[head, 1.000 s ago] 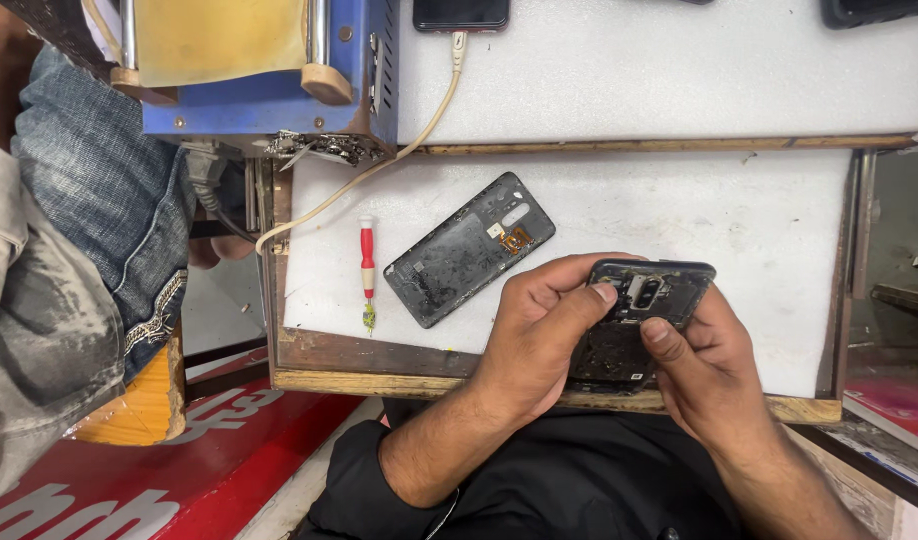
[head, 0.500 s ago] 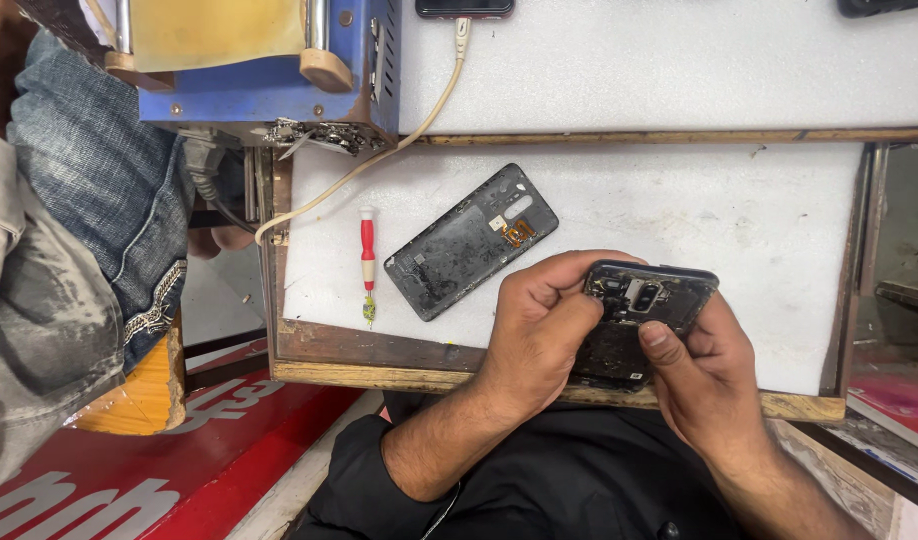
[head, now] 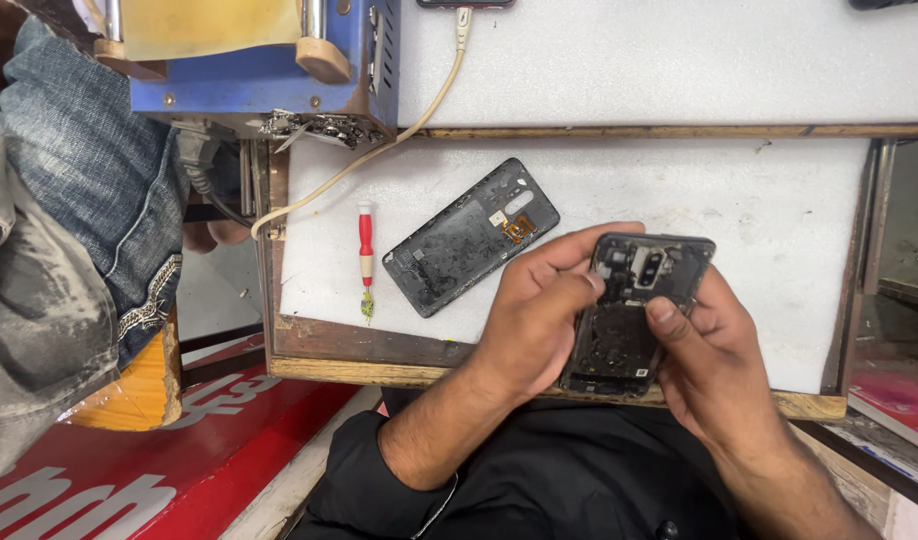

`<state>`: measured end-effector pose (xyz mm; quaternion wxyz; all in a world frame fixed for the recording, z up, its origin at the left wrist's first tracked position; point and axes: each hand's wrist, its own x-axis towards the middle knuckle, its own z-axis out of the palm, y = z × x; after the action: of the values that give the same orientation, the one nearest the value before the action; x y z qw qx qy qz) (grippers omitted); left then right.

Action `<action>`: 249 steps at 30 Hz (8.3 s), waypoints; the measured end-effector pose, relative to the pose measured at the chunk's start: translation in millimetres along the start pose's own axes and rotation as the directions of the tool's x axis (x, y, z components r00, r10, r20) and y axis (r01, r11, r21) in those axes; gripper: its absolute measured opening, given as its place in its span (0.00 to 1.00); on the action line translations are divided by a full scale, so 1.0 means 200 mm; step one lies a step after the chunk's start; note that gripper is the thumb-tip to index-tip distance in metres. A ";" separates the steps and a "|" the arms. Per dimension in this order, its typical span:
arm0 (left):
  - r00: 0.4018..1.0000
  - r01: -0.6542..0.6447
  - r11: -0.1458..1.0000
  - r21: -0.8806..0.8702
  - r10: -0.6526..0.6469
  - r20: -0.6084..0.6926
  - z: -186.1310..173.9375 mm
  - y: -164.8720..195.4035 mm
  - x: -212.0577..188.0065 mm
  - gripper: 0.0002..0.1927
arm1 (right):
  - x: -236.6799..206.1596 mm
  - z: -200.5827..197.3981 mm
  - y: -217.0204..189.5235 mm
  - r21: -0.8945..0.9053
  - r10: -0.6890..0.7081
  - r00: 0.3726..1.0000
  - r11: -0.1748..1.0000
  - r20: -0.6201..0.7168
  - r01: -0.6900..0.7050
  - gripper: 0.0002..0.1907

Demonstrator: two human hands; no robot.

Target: The person removes a ribbon cable from a smartphone back cover and then cleans the interior of the cover by hand. The person then places the back cover onto the main phone body.

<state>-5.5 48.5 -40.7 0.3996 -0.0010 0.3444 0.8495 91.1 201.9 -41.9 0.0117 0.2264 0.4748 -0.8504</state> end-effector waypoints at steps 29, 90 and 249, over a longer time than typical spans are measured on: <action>0.796 -0.401 -0.373 0.836 0.310 0.520 0.09 0.05 -0.22 0.17 | 0.03 -0.07 0.02 0.131 -0.042 0.998 0.990 -0.048 0.048 0.17; 0.908 -0.206 0.563 0.800 0.416 -0.059 0.02 -0.08 0.03 0.08 | 0.01 -0.13 0.12 0.124 -0.039 0.999 0.992 0.027 0.035 0.21; 0.981 -0.147 0.354 0.924 0.171 0.090 0.15 0.17 -0.16 0.21 | 0.01 -0.03 0.03 -0.098 -0.286 0.958 0.953 0.008 0.285 0.29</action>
<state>1.6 28.3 10.3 0.2435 0.2471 0.7636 0.5445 92.7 205.0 -50.2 -0.1015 0.1571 0.5439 -0.8181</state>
